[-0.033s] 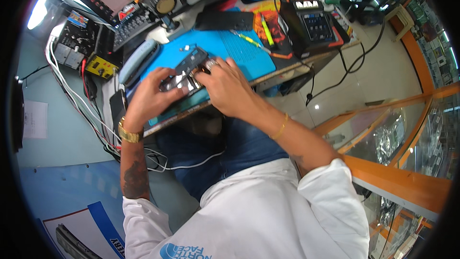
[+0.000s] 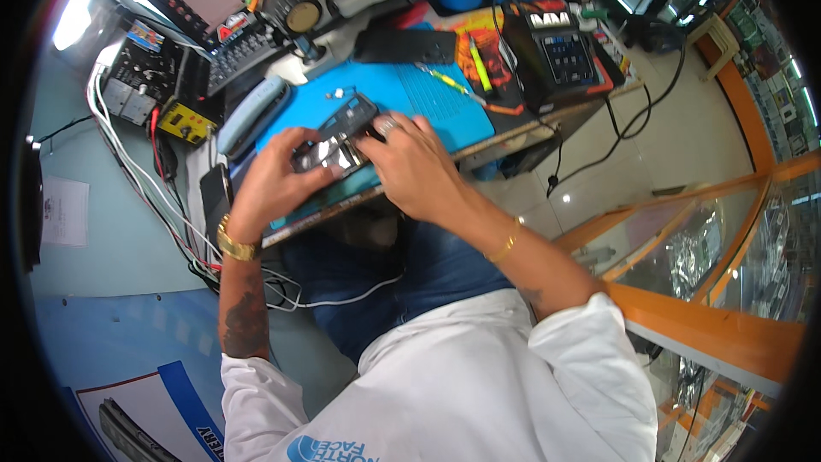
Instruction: The person works on a disassembled smartphone, using a screwdriver to manipulate internal components and a prying tool to separate the casing. They connect the device to a power source to test it, then continue to pry and adjust the phone's frame and screen assembly.
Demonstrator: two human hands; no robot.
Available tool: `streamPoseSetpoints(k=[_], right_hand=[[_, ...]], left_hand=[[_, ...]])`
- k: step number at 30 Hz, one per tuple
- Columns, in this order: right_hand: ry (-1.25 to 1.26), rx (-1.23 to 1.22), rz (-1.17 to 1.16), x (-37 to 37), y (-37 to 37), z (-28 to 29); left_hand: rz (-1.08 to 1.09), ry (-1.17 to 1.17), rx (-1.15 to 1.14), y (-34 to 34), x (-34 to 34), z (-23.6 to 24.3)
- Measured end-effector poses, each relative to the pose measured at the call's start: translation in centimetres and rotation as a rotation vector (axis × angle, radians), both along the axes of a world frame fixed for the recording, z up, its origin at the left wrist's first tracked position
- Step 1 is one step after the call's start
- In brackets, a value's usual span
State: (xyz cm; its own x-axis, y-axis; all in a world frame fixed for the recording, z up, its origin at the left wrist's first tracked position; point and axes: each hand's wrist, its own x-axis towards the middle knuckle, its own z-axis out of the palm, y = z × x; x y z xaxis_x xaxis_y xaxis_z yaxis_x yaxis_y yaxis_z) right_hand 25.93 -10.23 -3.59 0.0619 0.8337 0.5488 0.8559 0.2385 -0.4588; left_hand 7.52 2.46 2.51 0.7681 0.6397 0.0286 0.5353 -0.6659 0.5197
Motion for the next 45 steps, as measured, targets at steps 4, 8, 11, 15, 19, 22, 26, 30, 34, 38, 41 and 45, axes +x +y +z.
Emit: streamPoseSetpoints(k=[4,8,11,15,19,22,26,30,34,38,41,45], right_hand=[[0.042,0.008,-0.135,0.5,-3.5,-0.1],[0.12,0.015,-0.13,1.1,-5.6,-0.4],[0.111,-0.02,-0.14,0.6,-6.1,0.0],[0.086,-0.036,-0.133,0.3,-6.2,0.0],[0.053,-0.017,-0.145,1.4,-7.5,-0.4],[0.031,0.03,-0.108,1.0,-7.4,-0.6],[0.106,0.047,-0.024,-1.3,-5.9,-1.5],[0.595,-0.037,0.023,-3.7,-6.4,-2.0],[1.052,-0.233,0.153,-5.4,-5.6,-1.6],[1.313,-0.141,0.289,-7.6,-1.9,-3.1],[1.219,-0.145,0.296,-8.4,-0.9,-0.9],[1.106,-0.081,0.222,-9.0,-0.5,0.8]], left_hand=[[-0.087,-0.158,0.213,-0.3,-1.3,-1.5],[-0.127,-0.109,0.197,-0.1,-2.1,-2.0],[-0.123,-0.101,0.197,-0.1,-2.8,-1.8],[-0.114,-0.099,0.206,-0.6,-2.9,-1.5],[-0.206,-0.045,0.285,-0.5,-0.8,-1.1],[-0.222,-0.053,0.298,-0.5,-0.9,-0.3],[-0.266,0.022,0.37,0.1,-2.0,-0.4],[-0.263,0.019,0.379,0.2,-0.9,-1.3],[-0.151,-0.107,0.229,0.6,-1.1,-1.2],[0.055,-0.198,-0.067,-0.2,-1.2,-0.5],[0.086,-0.713,-0.628,-0.9,-3.0,-0.9],[0.114,-1.017,-0.924,-3.5,-1.6,-1.0]])
